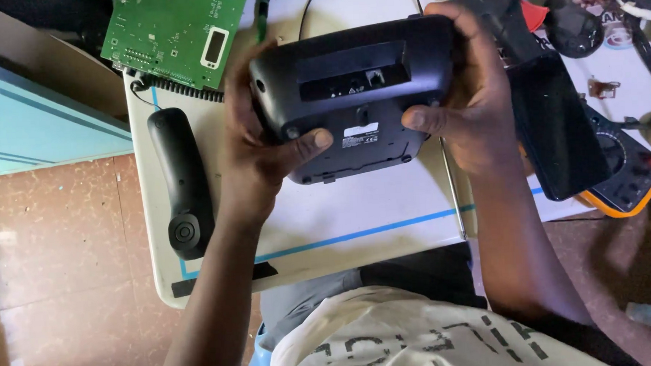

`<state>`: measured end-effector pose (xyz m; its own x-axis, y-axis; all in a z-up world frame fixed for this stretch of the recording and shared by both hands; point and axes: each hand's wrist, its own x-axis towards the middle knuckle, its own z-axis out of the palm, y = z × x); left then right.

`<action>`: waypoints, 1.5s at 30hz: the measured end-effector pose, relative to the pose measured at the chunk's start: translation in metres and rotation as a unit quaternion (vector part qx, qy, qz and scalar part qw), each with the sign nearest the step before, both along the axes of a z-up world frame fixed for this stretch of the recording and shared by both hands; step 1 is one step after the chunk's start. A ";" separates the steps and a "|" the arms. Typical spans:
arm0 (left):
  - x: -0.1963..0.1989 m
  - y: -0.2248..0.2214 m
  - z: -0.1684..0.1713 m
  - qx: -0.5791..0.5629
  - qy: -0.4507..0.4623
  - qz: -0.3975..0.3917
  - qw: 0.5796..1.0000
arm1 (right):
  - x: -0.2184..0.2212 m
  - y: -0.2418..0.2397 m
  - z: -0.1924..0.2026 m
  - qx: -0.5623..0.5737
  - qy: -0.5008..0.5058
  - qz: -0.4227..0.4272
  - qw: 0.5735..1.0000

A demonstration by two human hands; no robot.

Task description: The person is seen repairing a landline phone by opening the casing, inspecting the internal ribbon cable and circuit board, and then reassembling it by driving screws into the back plate.

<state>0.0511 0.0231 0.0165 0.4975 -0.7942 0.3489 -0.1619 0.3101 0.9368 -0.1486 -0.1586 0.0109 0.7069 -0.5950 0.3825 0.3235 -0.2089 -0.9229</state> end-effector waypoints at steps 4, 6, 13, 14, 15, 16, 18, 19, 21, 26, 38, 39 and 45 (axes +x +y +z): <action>0.011 -0.001 0.003 -0.014 -0.065 -0.011 0.998 | -0.003 0.005 0.006 -0.006 -0.025 -0.008 1.000; 0.013 0.000 0.002 -0.001 -0.082 -0.012 0.997 | -0.004 0.015 0.025 -0.010 0.043 -0.012 0.999; 0.007 0.009 0.016 0.033 -0.098 -0.035 0.994 | 0.003 0.011 0.009 -0.147 0.042 -0.116 0.981; 0.004 0.009 0.019 0.045 -0.101 -0.008 0.994 | 0.002 0.013 0.011 -0.153 0.034 -0.116 0.981; 0.000 0.009 0.022 0.058 -0.104 0.019 0.993 | 0.001 0.015 0.013 -0.159 0.026 -0.116 0.980; 0.000 0.008 0.020 0.058 -0.104 0.019 0.993 | 0.000 0.012 0.010 -0.159 0.026 -0.116 0.980; -0.001 0.006 0.018 0.048 -0.063 0.029 0.996 | -0.003 0.008 0.005 -0.205 0.023 -0.139 0.968; -0.001 0.008 0.021 0.048 -0.064 0.028 0.996 | -0.004 0.009 0.008 -0.205 0.022 -0.141 0.968; -0.004 0.013 0.026 0.101 -0.139 0.067 0.983 | -0.008 0.011 0.015 -0.213 0.063 -0.135 0.966; -0.002 0.016 0.022 0.069 -0.111 0.030 0.991 | -0.015 0.016 0.052 -0.250 0.142 -0.055 0.956; -0.003 0.009 0.009 0.019 -0.041 0.016 0.999 | -0.006 0.008 0.005 -0.047 0.135 -0.030 0.989; -0.001 0.007 0.003 -0.005 0.044 0.001 0.999 | -0.003 0.003 -0.007 0.033 0.162 0.003 0.986; -0.001 -0.008 -0.032 0.141 -0.030 0.097 0.985 | -0.001 0.002 -0.015 0.024 0.272 -0.113 0.955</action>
